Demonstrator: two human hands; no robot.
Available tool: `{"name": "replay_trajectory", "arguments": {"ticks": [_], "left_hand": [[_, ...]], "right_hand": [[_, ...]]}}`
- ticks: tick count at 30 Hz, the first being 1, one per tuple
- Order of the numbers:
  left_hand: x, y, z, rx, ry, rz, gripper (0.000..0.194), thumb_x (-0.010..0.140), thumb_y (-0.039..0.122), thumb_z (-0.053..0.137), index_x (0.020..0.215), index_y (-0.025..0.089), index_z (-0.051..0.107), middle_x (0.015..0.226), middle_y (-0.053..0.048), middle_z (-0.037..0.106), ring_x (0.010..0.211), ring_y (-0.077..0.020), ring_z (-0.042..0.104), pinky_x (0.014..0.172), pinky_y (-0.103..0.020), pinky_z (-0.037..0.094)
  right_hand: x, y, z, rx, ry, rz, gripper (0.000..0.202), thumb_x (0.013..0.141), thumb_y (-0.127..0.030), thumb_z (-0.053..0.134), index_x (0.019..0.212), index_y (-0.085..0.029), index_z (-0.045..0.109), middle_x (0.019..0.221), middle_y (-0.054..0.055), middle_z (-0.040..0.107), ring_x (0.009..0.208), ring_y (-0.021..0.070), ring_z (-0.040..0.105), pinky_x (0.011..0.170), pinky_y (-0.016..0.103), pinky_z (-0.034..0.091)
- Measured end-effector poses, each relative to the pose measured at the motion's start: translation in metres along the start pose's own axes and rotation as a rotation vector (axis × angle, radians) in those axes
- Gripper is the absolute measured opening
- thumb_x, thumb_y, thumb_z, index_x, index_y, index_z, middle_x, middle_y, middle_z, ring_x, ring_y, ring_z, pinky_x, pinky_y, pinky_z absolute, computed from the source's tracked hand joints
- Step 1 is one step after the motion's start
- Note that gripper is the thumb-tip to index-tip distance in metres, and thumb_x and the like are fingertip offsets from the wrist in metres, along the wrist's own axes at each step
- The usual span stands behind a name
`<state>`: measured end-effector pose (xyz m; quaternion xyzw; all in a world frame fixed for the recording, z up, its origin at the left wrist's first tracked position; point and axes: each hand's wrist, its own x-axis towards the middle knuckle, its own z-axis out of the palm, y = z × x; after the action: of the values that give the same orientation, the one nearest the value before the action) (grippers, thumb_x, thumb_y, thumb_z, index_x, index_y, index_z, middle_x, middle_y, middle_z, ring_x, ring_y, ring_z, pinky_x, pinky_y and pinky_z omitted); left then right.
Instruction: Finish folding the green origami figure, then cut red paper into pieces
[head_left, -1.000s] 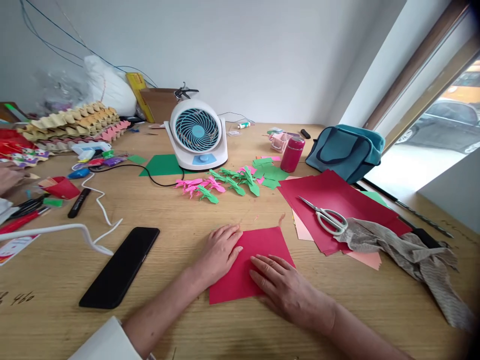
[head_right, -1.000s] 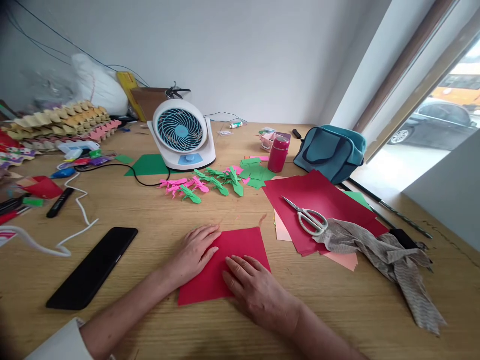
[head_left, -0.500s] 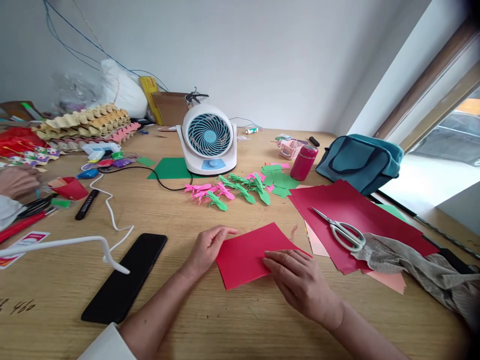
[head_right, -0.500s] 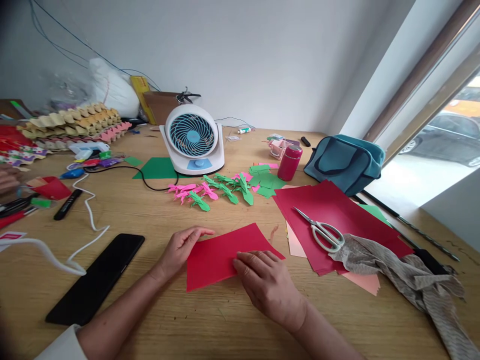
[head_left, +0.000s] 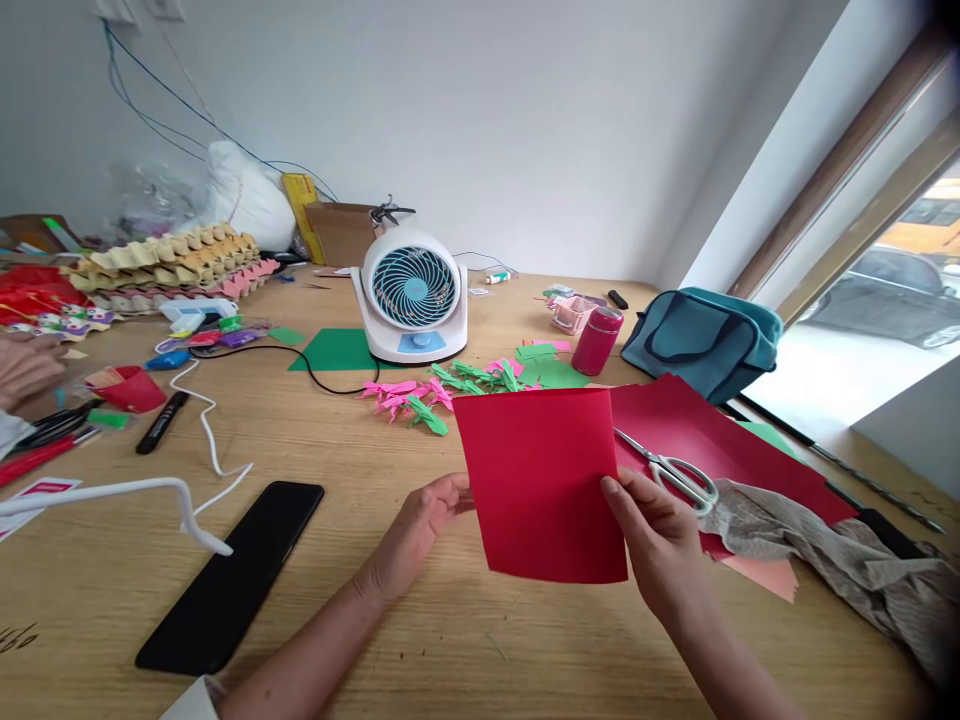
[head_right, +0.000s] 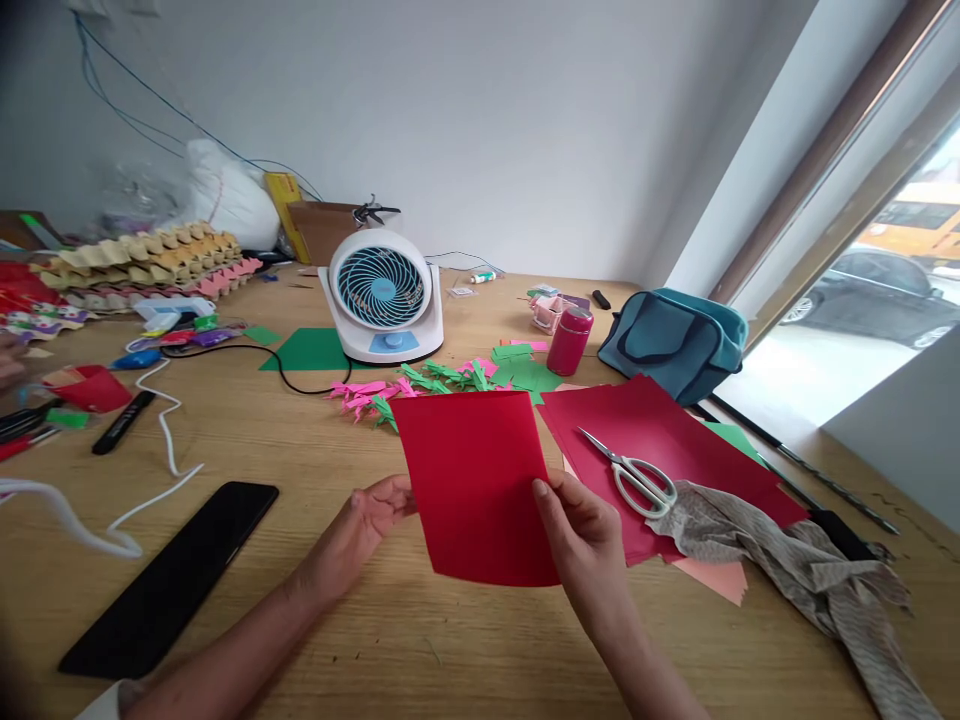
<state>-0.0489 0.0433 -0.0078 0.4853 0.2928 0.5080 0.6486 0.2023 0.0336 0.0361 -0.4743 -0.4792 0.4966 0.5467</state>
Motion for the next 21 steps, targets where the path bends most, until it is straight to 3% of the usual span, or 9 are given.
{"name": "replay_trajectory", "arguments": {"ticks": [2, 6, 11, 15, 21], "left_hand": [[-0.002, 0.000, 0.007, 0.042, -0.024, -0.025, 0.061, 0.085, 0.065, 0.055, 0.119, 0.016, 0.065, 0.123, -0.016, 0.067, 0.116, -0.0309, 0.061, 0.100, -0.044, 0.046], [-0.006, -0.006, 0.017, 0.014, 0.071, -0.145, 0.041, 0.080, 0.044, 0.072, 0.112, 0.019, 0.067, 0.116, -0.010, 0.071, 0.106, -0.0257, 0.066, 0.094, -0.038, 0.049], [-0.008, -0.012, 0.022, 0.098, 0.188, -0.302, 0.043, 0.074, 0.048, 0.075, 0.101, 0.015, 0.069, 0.097, -0.010, 0.076, 0.087, -0.0255, 0.069, 0.077, -0.034, 0.053], [-0.006, -0.010, 0.018, 0.138, 0.260, -0.275, 0.044, 0.073, 0.049, 0.076, 0.100, 0.015, 0.068, 0.095, -0.009, 0.076, 0.084, -0.0241, 0.068, 0.074, -0.033, 0.053], [-0.007, -0.012, 0.015, 0.197, 0.254, -0.268, 0.040, 0.075, 0.049, 0.073, 0.093, 0.014, 0.068, 0.089, -0.007, 0.075, 0.077, -0.0210, 0.066, 0.068, -0.030, 0.052]], "right_hand": [[0.006, 0.008, -0.003, 0.120, -0.026, 0.109, 0.024, 0.082, -0.046, 0.072, 0.098, -0.029, 0.075, 0.089, 0.002, 0.076, 0.077, 0.0245, 0.069, 0.060, 0.032, 0.054], [0.013, 0.029, -0.003, 0.240, -0.088, 0.294, 0.022, 0.080, -0.044, 0.075, 0.094, -0.027, 0.074, 0.088, 0.002, 0.077, 0.073, 0.0230, 0.070, 0.058, 0.031, 0.055], [0.012, 0.039, 0.007, 0.260, -0.217, 0.388, 0.031, 0.078, -0.046, 0.076, 0.100, -0.024, 0.072, 0.093, 0.005, 0.077, 0.075, 0.0235, 0.072, 0.065, 0.034, 0.058], [0.010, 0.041, 0.013, 0.292, -0.258, 0.389, 0.036, 0.074, -0.045, 0.080, 0.101, -0.023, 0.072, 0.098, 0.005, 0.077, 0.081, 0.0228, 0.072, 0.072, 0.034, 0.058], [0.009, 0.048, 0.011, 0.319, -0.243, 0.421, 0.028, 0.071, -0.042, 0.083, 0.086, -0.021, 0.072, 0.080, 0.002, 0.077, 0.064, 0.0164, 0.069, 0.065, 0.027, 0.056]]}}
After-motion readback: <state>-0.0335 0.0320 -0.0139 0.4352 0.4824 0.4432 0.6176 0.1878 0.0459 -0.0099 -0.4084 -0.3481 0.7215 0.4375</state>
